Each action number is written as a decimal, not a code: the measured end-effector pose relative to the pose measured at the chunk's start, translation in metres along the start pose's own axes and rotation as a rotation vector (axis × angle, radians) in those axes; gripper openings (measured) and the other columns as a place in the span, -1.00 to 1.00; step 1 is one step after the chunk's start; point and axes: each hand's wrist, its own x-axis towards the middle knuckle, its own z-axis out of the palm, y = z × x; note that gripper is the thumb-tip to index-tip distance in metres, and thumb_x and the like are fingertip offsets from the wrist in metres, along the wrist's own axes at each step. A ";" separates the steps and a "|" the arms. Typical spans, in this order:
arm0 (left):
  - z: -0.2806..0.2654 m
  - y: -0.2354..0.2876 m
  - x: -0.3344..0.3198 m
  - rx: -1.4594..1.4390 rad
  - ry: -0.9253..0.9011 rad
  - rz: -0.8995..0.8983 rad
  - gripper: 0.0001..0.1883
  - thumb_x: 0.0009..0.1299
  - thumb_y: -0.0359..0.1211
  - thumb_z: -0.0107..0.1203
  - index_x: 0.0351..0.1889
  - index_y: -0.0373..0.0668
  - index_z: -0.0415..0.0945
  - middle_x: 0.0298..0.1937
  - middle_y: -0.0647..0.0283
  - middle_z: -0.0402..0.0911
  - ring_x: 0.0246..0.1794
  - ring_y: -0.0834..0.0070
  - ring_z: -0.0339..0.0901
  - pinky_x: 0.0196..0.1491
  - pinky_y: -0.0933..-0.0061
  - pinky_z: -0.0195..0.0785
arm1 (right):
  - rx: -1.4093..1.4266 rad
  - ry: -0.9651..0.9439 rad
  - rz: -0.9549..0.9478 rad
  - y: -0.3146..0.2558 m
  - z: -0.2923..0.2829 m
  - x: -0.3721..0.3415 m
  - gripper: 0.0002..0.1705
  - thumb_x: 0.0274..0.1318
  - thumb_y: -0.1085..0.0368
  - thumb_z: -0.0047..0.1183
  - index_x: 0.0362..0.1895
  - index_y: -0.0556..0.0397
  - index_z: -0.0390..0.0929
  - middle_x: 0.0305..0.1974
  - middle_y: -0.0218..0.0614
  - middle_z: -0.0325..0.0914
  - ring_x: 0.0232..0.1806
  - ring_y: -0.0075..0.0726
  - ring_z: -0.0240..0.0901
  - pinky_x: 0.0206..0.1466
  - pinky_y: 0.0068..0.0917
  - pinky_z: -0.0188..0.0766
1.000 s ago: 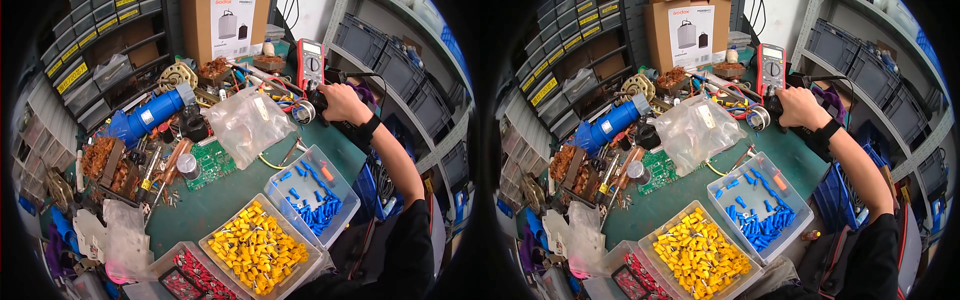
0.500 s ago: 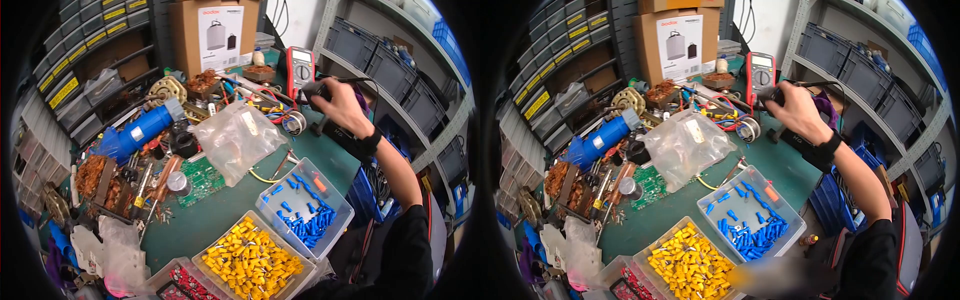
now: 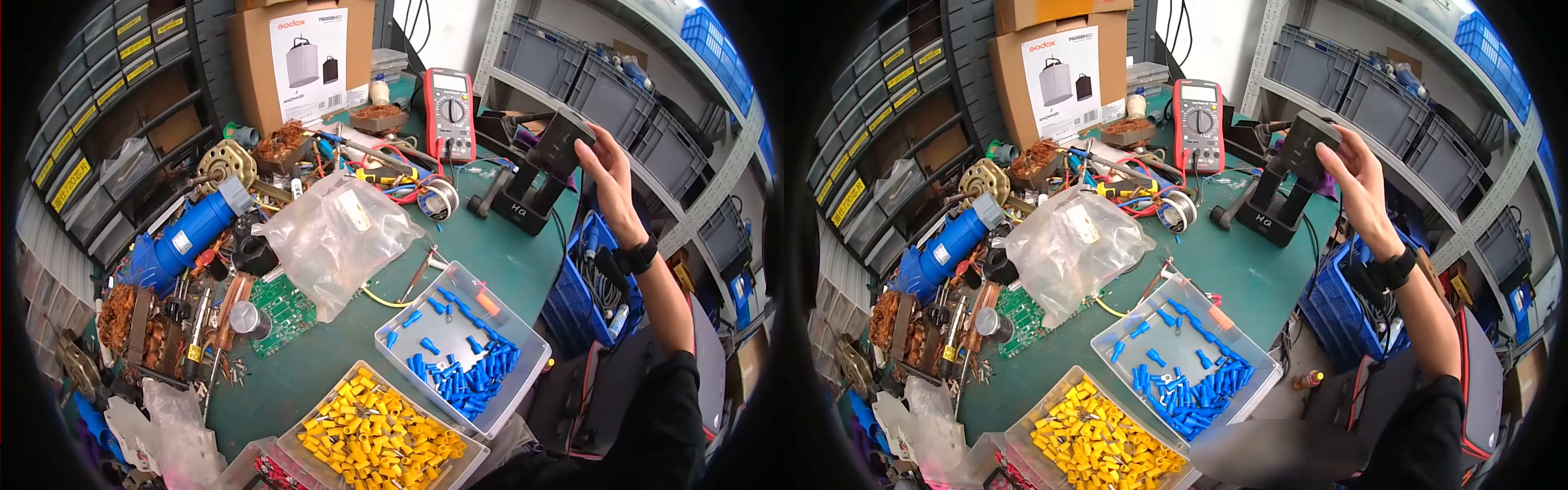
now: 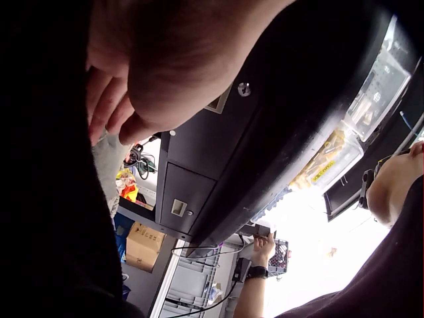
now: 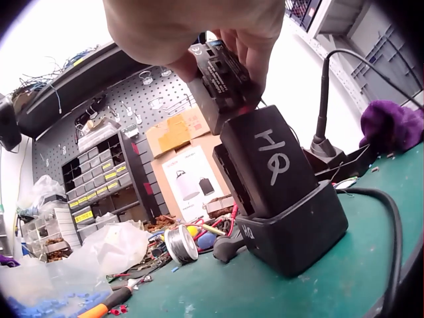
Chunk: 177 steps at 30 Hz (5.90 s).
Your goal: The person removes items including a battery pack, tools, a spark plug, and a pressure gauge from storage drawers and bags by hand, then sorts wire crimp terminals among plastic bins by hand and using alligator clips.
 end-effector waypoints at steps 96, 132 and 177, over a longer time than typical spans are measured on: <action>-0.517 0.354 -0.145 0.159 1.392 0.274 -0.57 0.40 -0.58 -0.17 0.24 -0.48 0.22 -0.02 -0.01 0.52 -0.18 0.26 0.59 -0.11 0.38 0.60 | -0.137 -0.203 -0.585 0.022 0.109 -0.085 -0.52 0.42 0.11 -0.26 -0.06 0.31 0.51 -0.26 -0.01 0.57 -0.52 -0.32 0.36 -0.50 -0.39 0.34; -0.587 0.347 -0.115 -0.421 1.214 0.403 -0.56 0.59 -0.11 -0.30 -0.10 -0.32 0.44 -0.36 0.20 0.54 -0.49 0.47 0.41 -0.41 0.43 0.39 | -0.118 -0.252 -0.157 0.010 0.126 -0.088 -0.56 0.36 0.16 -0.13 0.03 0.35 0.47 -0.39 -0.20 0.51 -0.47 -0.36 0.37 -0.39 -0.45 0.34; -0.507 0.337 -0.098 -0.476 1.282 0.593 -0.68 0.57 -0.21 -0.18 -0.02 -0.35 0.23 -0.24 0.13 0.34 -0.24 0.30 0.44 -0.03 0.11 0.61 | 0.030 -0.241 -0.114 -0.016 0.121 -0.098 -0.52 0.33 0.08 -0.06 0.01 0.32 0.45 -0.39 -0.27 0.48 -0.42 -0.38 0.35 -0.37 -0.43 0.31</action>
